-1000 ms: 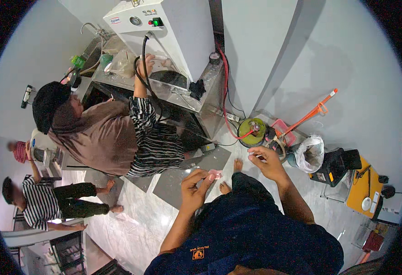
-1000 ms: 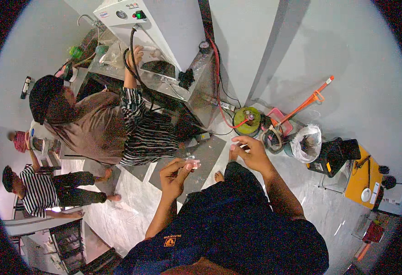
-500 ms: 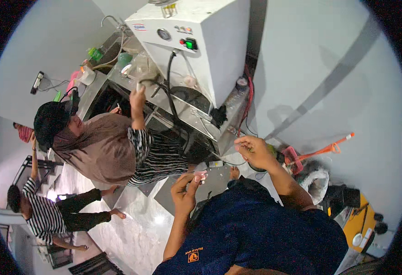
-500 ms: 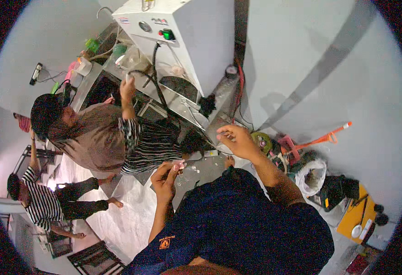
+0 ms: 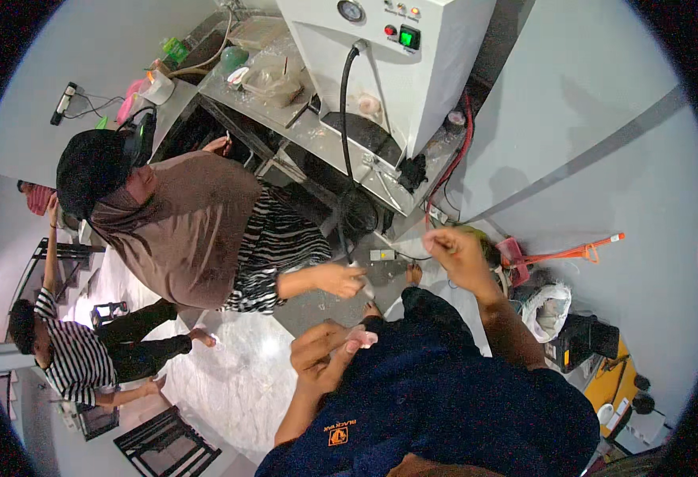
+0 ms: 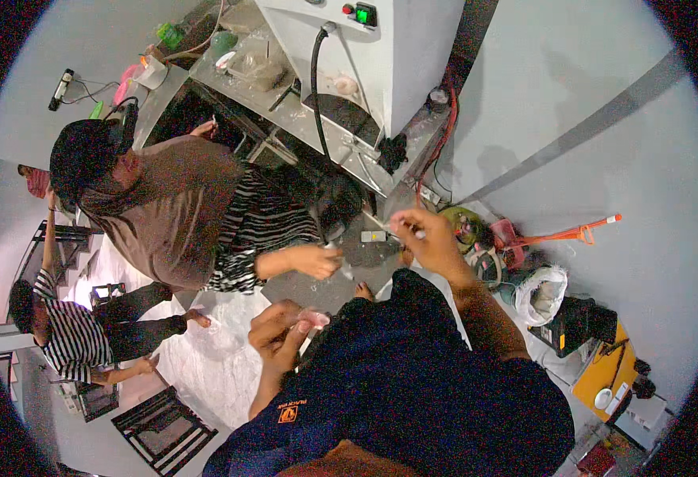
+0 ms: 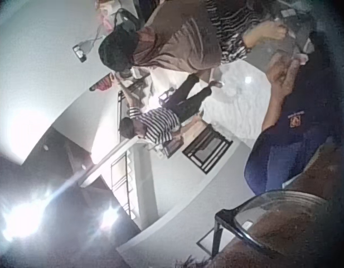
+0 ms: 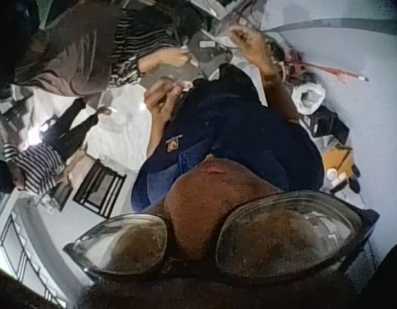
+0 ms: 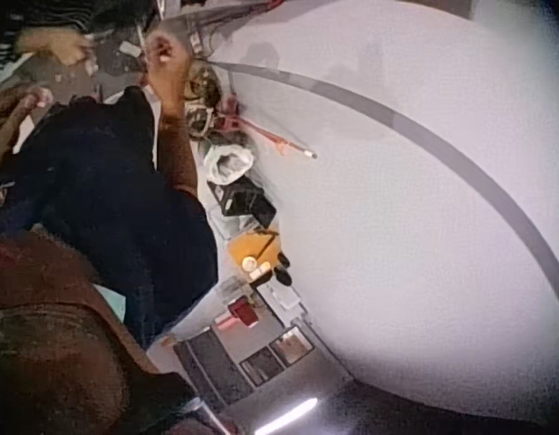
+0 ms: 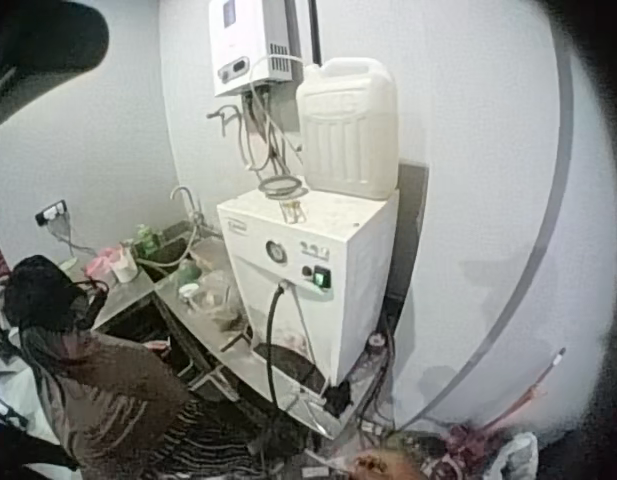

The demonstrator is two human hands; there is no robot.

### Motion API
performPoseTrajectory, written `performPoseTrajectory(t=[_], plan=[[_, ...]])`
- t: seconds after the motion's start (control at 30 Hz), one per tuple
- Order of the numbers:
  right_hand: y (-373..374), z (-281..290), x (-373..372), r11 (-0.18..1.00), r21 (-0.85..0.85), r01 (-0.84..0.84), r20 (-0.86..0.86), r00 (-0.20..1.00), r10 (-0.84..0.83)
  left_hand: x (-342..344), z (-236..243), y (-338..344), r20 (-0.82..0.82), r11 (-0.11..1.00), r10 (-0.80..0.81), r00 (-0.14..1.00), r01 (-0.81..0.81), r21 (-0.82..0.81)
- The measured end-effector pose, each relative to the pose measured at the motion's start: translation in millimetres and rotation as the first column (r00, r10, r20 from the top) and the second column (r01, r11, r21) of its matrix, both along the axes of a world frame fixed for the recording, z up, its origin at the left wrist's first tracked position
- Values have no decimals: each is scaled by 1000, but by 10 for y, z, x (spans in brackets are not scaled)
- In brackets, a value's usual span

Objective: Polishing and finishing a dental prosthesis using a laboratory lathe and hand tools.

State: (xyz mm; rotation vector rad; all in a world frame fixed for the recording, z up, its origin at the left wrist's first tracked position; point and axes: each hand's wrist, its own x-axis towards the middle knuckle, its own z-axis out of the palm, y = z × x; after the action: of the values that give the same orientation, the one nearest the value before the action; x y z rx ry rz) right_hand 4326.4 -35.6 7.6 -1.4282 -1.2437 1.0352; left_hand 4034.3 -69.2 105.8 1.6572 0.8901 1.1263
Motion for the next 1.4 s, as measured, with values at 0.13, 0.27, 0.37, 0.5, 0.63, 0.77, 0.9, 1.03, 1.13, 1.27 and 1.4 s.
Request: performPoseTrajectory(t=[0.13,0.27,0.37,0.5,0.63,0.77,0.9,1.03,1.13,1.27,1.4], plan=[[-224,86,-368,910,-337,-240,168,936,309,-684,330,-30,-192,963,269,944,-269,28],[618,-625,-512,909,-118,-399,508,763,400,-1600,439,-648,-263,762,630,730,-647,29],[553,-1509,-634,850,-313,-425,492,693,528,-1970,-151,-1476,-464,595,708,532,-804,-14],[621,-2370,-742,893,-340,-293,534,722,440,-1916,-1177,-2019,-444,343,738,508,-850,-400],[410,-2594,-976,898,-290,-332,731,529,432,-1822,-1445,-2111,-409,460,651,639,-761,-457],[97,-3022,-1259,765,-237,-598,599,530,600,-1761,-1361,-2048,-316,530,619,719,-680,-507],[-1024,-3690,-833,814,-211,-541,513,648,563,-1636,-1325,-2114,-317,493,603,732,-655,-573],[-3292,-3706,512,715,-690,-109,401,766,503,-1529,-1136,-2183,-264,543,565,781,-594,-594],[-4464,-3571,1304,510,-860,-8,376,665,645,-1137,-1290,-2226,-305,502,512,803,-568,-652],[-3854,-3826,896,809,-477,-343,320,790,523,-717,-1468,-2073,-280,814,331,901,-423,-398],[-2680,-3611,-619,834,-365,-413,-376,885,274,-524,-1351,-2072,-305,773,367,879,-470,-426]])
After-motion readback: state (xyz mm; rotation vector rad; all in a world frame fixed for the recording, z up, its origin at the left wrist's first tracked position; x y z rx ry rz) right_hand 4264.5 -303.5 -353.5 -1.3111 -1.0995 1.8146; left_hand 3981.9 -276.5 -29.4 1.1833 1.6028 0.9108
